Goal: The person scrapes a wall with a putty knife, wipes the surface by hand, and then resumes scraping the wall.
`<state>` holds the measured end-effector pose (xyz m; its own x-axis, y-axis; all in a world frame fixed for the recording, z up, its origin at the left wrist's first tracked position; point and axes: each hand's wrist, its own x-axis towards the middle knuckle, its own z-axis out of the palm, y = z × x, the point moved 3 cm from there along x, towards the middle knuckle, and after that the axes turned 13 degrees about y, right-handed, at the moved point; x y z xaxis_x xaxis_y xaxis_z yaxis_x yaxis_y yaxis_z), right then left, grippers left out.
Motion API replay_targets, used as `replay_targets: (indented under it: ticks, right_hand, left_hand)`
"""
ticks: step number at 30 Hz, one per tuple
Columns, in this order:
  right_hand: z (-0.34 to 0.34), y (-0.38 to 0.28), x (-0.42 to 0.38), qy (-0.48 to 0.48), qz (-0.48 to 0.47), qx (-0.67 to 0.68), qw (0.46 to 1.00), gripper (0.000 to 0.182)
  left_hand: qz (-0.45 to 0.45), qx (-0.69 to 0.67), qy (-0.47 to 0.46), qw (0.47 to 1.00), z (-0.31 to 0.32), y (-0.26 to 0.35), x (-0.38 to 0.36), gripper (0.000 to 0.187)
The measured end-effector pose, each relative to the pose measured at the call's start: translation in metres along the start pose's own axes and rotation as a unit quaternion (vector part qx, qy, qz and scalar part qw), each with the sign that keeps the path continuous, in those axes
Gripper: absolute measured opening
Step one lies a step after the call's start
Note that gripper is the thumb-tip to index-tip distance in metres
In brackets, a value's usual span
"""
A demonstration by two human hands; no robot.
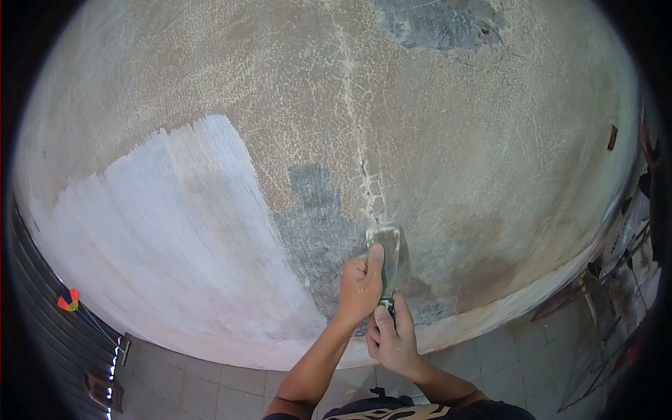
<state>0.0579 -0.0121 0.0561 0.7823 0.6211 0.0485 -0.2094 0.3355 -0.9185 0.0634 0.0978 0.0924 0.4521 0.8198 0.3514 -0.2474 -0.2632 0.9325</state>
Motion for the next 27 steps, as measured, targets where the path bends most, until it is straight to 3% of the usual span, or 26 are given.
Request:
replay_targets:
  ticks: [3, 9, 16, 22, 25, 27]
  right_hand:
    - [-0.006, 0.018, -0.004, 0.001, 0.002, -0.004, 1.0, 0.007]
    - [0.009, -0.019, 0.0, -0.013, 0.018, 0.013, 1.0, 0.01]
    - [-0.001, 0.012, -0.004, 0.009, 0.02, -0.006, 1.0, 0.01]
    - [0.011, -0.013, 0.0, -0.005, 0.012, 0.021, 1.0, 0.009]
    - [0.006, 0.001, 0.001, -0.001, -0.013, 0.008, 1.0, 0.008]
    - [0.004, 0.0, -0.006, -0.002, 0.019, -0.01, 1.0, 0.007]
  left_hand:
    - [0.016, 0.033, 0.003, 0.999, -0.004, -0.013, -0.007, 0.055]
    - [0.002, -0.028, -0.008, 1.0, 0.001, 0.012, 0.01, 0.054]
    - [0.009, 0.011, -0.002, 1.0, -0.004, -0.014, -0.006, 0.054]
    - [-0.015, -0.038, -0.007, 0.999, 0.0, 0.007, 0.009, 0.054]
    - [0.015, -0.009, 0.005, 1.0, -0.004, -0.004, 0.003, 0.055]
    - [0.017, 0.014, 0.006, 1.0, -0.005, -0.007, -0.001, 0.055]
